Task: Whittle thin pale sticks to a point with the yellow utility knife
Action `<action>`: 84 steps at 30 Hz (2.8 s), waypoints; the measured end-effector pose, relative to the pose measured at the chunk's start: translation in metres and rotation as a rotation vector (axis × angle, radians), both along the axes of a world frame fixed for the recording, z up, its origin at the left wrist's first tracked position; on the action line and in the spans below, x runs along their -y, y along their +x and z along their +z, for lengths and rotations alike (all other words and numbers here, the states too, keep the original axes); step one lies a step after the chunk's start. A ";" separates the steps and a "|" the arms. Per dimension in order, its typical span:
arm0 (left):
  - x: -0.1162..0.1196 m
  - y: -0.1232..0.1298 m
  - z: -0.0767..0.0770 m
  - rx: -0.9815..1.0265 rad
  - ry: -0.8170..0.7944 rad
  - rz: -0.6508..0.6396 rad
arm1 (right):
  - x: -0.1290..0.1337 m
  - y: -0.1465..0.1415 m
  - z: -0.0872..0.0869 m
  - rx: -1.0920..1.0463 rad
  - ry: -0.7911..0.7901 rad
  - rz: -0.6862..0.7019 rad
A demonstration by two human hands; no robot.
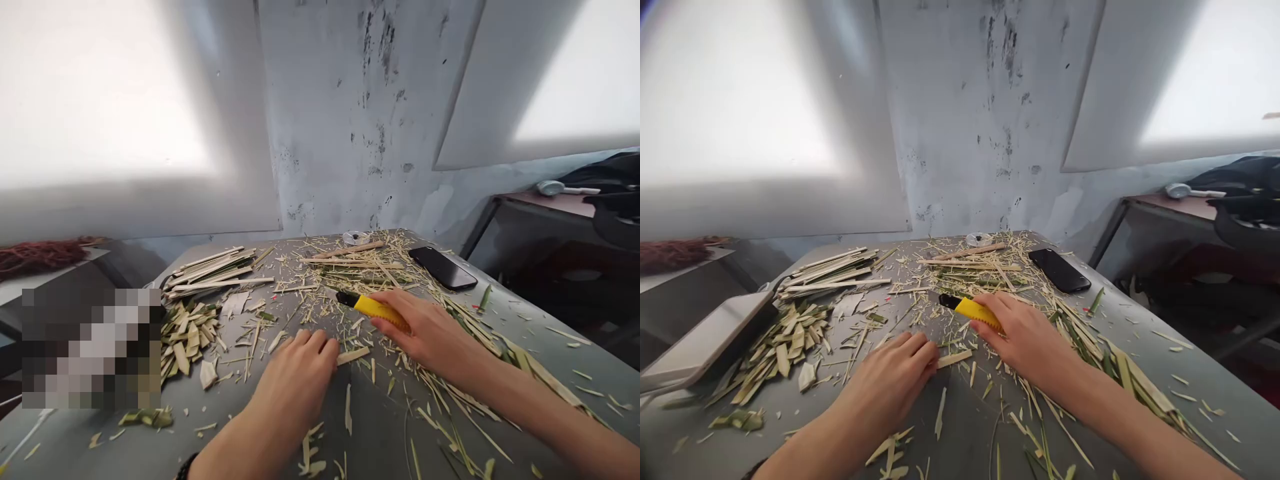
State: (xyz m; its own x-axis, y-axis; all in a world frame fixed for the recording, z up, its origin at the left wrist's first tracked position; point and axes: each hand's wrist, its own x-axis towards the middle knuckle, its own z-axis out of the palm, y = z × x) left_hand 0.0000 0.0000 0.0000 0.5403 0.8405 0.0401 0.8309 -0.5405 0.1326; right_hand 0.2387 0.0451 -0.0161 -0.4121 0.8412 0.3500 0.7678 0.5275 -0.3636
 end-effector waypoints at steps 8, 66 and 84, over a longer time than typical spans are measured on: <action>-0.003 -0.016 -0.002 0.505 -0.216 0.183 | 0.008 0.019 0.000 -0.180 0.060 -0.115; 0.012 0.004 0.002 1.756 -1.299 0.260 | 0.005 0.013 -0.002 0.231 0.625 0.004; 0.007 -0.003 -0.007 1.644 -1.182 0.048 | -0.012 0.066 0.053 0.272 0.520 -0.522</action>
